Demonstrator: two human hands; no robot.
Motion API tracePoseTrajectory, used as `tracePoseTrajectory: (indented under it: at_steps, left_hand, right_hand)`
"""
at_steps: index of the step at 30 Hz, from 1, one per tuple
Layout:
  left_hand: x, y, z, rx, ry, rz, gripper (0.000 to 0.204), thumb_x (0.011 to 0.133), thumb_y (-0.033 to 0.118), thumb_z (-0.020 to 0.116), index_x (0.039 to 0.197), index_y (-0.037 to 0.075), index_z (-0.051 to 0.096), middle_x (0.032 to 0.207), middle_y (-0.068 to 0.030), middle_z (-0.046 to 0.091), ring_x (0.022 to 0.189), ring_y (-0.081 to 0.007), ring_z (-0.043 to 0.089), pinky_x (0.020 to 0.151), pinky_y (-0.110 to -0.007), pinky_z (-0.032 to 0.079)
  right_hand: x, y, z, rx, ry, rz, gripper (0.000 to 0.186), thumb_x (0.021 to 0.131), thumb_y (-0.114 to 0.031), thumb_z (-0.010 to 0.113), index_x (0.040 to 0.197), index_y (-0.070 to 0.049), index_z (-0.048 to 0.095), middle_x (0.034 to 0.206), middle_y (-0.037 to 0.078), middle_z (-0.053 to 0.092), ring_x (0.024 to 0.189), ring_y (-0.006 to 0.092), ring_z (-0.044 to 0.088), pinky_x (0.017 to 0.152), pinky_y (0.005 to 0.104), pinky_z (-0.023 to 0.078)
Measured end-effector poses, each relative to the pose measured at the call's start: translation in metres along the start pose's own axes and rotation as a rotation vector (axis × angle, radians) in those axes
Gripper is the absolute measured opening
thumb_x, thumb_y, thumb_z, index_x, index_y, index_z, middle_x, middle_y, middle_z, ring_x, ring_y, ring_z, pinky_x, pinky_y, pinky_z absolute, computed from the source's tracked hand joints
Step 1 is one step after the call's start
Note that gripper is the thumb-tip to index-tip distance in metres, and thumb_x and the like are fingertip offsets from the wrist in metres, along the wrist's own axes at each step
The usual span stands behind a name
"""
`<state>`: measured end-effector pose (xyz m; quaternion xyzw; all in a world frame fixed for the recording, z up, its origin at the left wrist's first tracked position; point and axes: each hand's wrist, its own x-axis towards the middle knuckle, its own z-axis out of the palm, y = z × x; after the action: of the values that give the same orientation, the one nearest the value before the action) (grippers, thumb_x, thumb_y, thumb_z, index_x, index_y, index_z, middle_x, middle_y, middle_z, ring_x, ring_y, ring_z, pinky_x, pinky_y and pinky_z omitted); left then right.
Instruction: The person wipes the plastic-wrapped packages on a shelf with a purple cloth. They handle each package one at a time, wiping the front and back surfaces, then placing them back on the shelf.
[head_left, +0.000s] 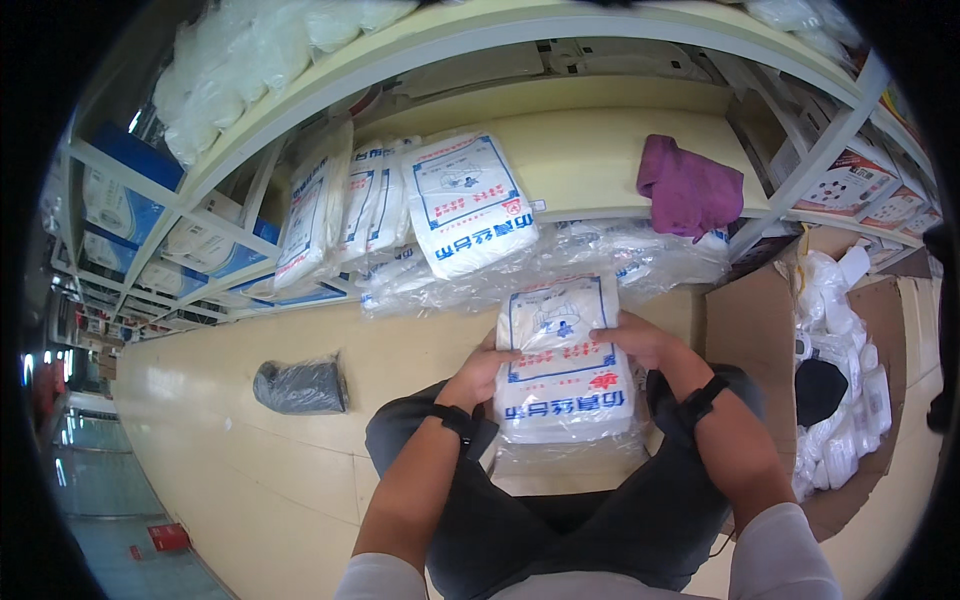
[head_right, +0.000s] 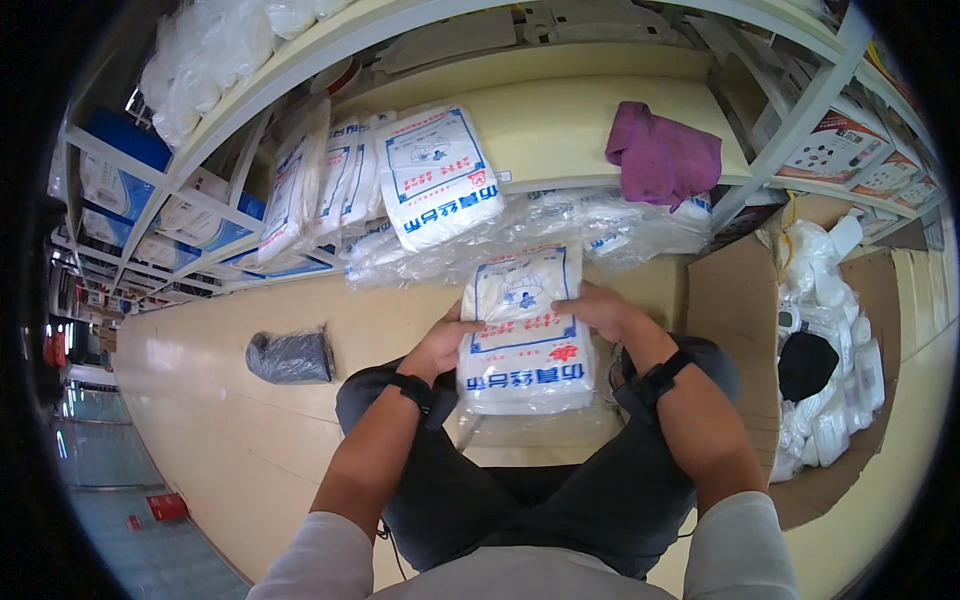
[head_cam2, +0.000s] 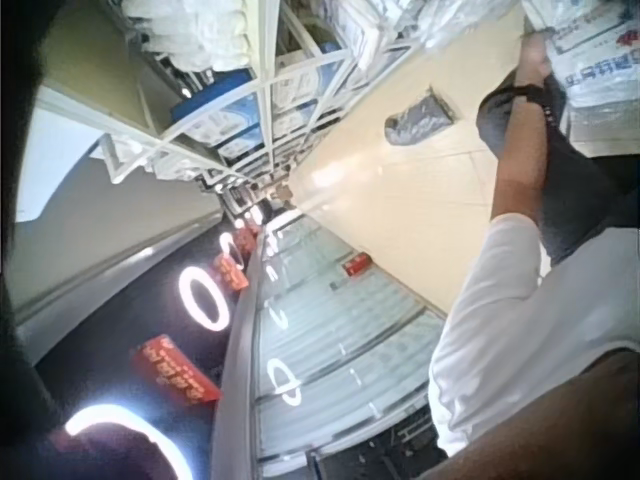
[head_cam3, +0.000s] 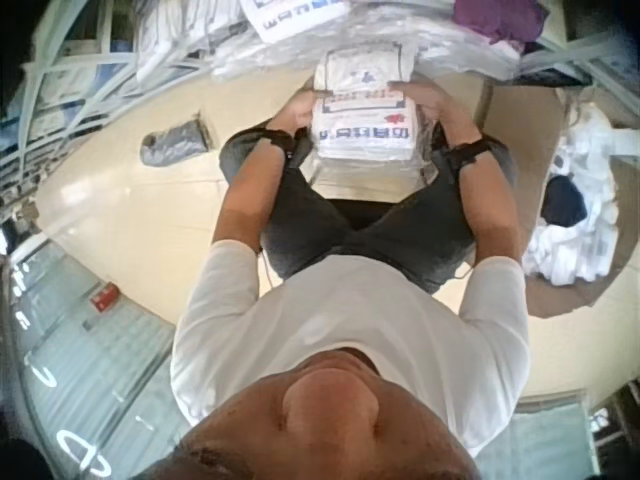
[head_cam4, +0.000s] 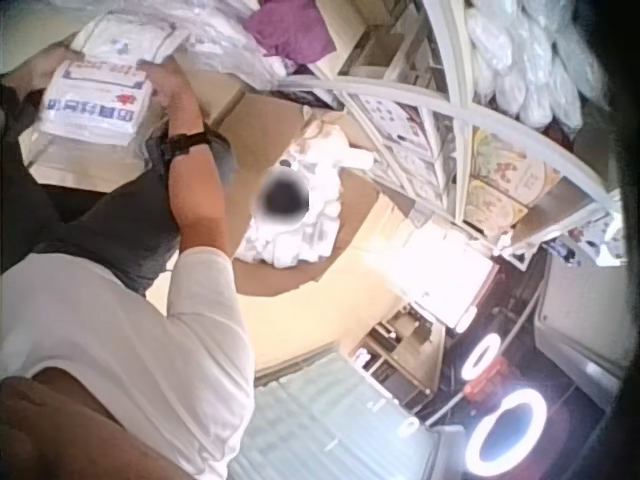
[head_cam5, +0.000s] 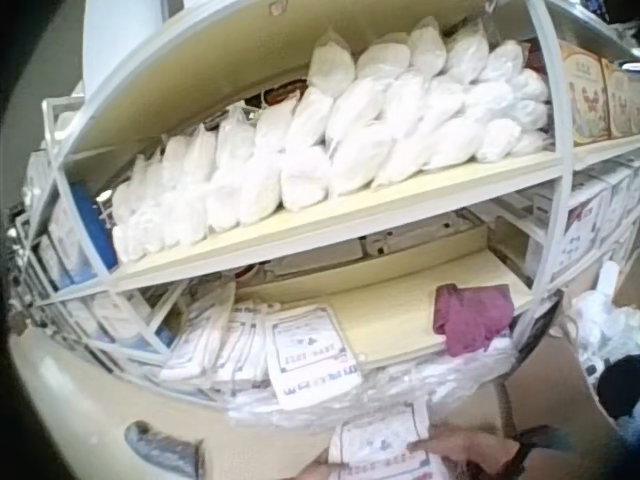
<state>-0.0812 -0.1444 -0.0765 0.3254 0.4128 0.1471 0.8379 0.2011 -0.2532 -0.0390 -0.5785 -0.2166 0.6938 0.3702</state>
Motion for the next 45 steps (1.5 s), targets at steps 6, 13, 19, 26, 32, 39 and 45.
tracePoseTrajectory:
  at_steps: [6,13,19,26,32,39,45]
  left_hand:
    - [-0.015,0.030,-0.041,0.002,-0.024,-0.076,0.073,0.091,-0.013,0.057,0.156,0.012,0.034,0.144,-0.0181,0.055,0.125,-0.0301,0.062,0.106,-0.045,0.053]
    - [-0.030,0.039,-0.084,0.076,0.081,-0.052,0.071,0.094,-0.010,0.056,0.157,0.013,0.035,0.145,-0.0162,0.055,0.128,-0.0299,0.060,0.105,-0.043,0.053]
    - [-0.018,0.048,-0.178,0.180,0.262,0.252,0.063,0.095,-0.010,0.055,0.153,0.011,0.042,0.140,-0.0101,0.060,0.119,-0.0226,0.062,0.100,-0.037,0.053]
    - [0.022,0.104,-0.246,0.088,0.388,0.457,0.054,0.097,-0.008,0.056,0.147,0.008,0.046,0.131,-0.0094,0.065,0.112,-0.0200,0.065,0.095,-0.034,0.054]
    - [0.118,0.131,-0.306,0.011,0.482,0.381,0.034,0.096,-0.001,0.061,0.129,0.001,0.056,0.116,-0.0088,0.066,0.099,-0.0219,0.065,0.089,-0.034,0.055]
    - [0.116,0.123,-0.418,0.748,0.604,0.304,0.033,0.101,0.020,0.058,0.133,0.009,0.056,0.119,-0.0085,0.066,0.106,-0.0225,0.065,0.086,-0.037,0.057]
    - [0.128,0.128,-0.314,0.650,0.434,-0.086,0.043,0.094,0.031,0.072,0.130,0.009,0.061,0.118,-0.0055,0.069,0.099,-0.0212,0.066,0.090,-0.040,0.055]
  right_hand:
    - [0.046,0.009,0.027,0.294,0.091,-0.006,0.052,0.097,-0.009,0.065,0.144,-0.005,0.045,0.127,0.016,0.065,0.110,0.0287,0.069,0.090,0.0445,0.060]
    - [0.072,-0.009,0.065,0.088,0.105,-0.026,0.072,0.093,-0.001,0.062,0.155,-0.018,0.029,0.130,0.010,0.061,0.110,0.0267,0.067,0.087,0.0440,0.060]
    - [0.096,-0.015,0.088,-0.018,-0.043,0.011,0.079,0.092,0.001,0.059,0.159,-0.018,0.022,0.130,0.015,0.062,0.098,0.0245,0.072,0.083,0.0381,0.060]
    - [0.091,-0.034,0.095,-0.095,-0.115,-0.001,0.064,0.098,0.002,0.049,0.157,-0.016,0.030,0.131,0.017,0.064,0.103,0.0258,0.072,0.088,0.0364,0.059]
    - [0.088,-0.049,0.076,-0.065,-0.018,0.005,0.059,0.099,0.003,0.050,0.155,-0.012,0.035,0.128,0.018,0.065,0.100,0.0249,0.072,0.087,0.0358,0.058]
    - [0.092,-0.081,0.070,0.024,-0.038,-0.165,0.041,0.101,-0.002,0.052,0.142,-0.005,0.050,0.121,0.014,0.069,0.093,0.0199,0.071,0.086,0.0324,0.057]
    - [0.088,-0.088,0.046,-0.003,0.126,-0.289,0.029,0.100,-0.002,0.056,0.128,0.000,0.060,0.110,0.011,0.071,0.091,0.0186,0.070,0.083,0.0318,0.057]
